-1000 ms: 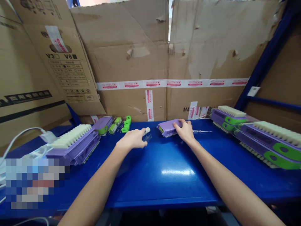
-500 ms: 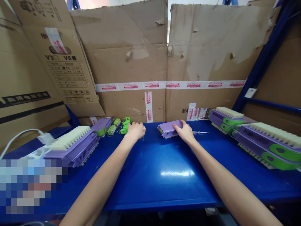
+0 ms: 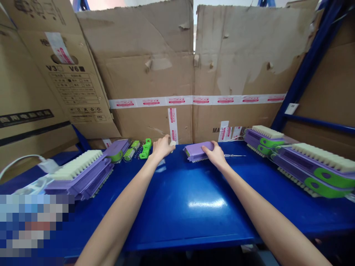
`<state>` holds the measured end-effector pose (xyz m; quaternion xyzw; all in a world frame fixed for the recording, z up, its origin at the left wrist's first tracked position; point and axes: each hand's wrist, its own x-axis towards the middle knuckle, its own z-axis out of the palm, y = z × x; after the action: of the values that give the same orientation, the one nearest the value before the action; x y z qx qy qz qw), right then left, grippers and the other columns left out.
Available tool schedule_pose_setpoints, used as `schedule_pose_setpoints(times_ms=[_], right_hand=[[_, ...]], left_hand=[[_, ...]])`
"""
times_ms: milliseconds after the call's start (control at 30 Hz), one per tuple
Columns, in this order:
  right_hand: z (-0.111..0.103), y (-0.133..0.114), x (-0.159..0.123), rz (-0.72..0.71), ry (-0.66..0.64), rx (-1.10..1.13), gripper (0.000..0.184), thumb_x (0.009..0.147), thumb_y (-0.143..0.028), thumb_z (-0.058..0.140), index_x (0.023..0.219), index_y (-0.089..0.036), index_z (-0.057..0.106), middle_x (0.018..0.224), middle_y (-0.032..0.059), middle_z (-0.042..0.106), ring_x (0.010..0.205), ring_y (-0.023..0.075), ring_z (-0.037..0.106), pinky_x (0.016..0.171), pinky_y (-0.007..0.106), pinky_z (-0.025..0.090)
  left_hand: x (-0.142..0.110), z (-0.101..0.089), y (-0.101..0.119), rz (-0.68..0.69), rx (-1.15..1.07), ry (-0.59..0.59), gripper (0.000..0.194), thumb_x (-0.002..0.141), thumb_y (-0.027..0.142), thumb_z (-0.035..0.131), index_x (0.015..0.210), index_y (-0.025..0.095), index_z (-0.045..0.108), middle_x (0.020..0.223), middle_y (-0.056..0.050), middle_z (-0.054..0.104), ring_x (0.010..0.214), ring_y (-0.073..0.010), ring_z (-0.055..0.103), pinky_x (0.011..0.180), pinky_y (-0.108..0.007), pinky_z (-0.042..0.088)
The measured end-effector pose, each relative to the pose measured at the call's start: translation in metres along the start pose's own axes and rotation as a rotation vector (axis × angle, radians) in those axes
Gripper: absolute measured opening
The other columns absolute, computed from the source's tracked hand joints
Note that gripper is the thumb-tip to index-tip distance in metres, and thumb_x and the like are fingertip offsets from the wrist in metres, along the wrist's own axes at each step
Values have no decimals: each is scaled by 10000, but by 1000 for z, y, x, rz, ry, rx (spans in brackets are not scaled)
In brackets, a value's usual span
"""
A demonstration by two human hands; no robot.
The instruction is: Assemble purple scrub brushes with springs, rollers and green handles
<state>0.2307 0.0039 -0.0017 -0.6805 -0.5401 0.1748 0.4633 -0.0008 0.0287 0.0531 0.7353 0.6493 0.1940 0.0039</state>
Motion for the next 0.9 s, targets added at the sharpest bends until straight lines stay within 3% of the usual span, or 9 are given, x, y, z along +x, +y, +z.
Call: schedule_pose_setpoints(times_ms=[133, 300, 567, 900], right_hand=[[1, 0, -1, -6, -21, 86, 902, 693, -477, 649, 1420, -86, 285, 1346, 212, 442, 1242, 309, 450, 1043, 409, 345], [6, 4, -2, -90, -68, 51, 1046, 588, -450, 743, 1436, -96, 243, 1338, 229, 415, 1244, 332, 433, 1045, 442, 324], [4, 13, 4, -232, -145, 32, 723, 618, -473, 714, 1229, -173, 470, 1132, 110, 575, 1050, 252, 550, 925, 395, 420], [-2, 17, 6, -221, -193, 202, 605, 614, -444, 716, 1124, -191, 512, 1057, 54, 592, 962, 204, 561, 897, 356, 428]], left_hand=[[-8, 12, 4, -74, -389, 45, 486, 727, 333, 623, 1176, 168, 535, 833, -68, 688, 825, -220, 646, 723, -281, 436], [-16, 27, 3, -94, -581, 4, 569, 799, 285, 562, 1325, 137, 404, 720, -21, 649, 637, -162, 613, 647, -253, 433], [-16, 42, -9, 10, -686, 2, 352, 814, 210, 545, 1161, 158, 520, 766, -11, 626, 650, -136, 603, 656, -246, 459], [-20, 55, -6, 23, -822, -49, 270, 800, 145, 560, 1049, 172, 462, 716, 12, 631, 644, -136, 624, 623, -244, 471]])
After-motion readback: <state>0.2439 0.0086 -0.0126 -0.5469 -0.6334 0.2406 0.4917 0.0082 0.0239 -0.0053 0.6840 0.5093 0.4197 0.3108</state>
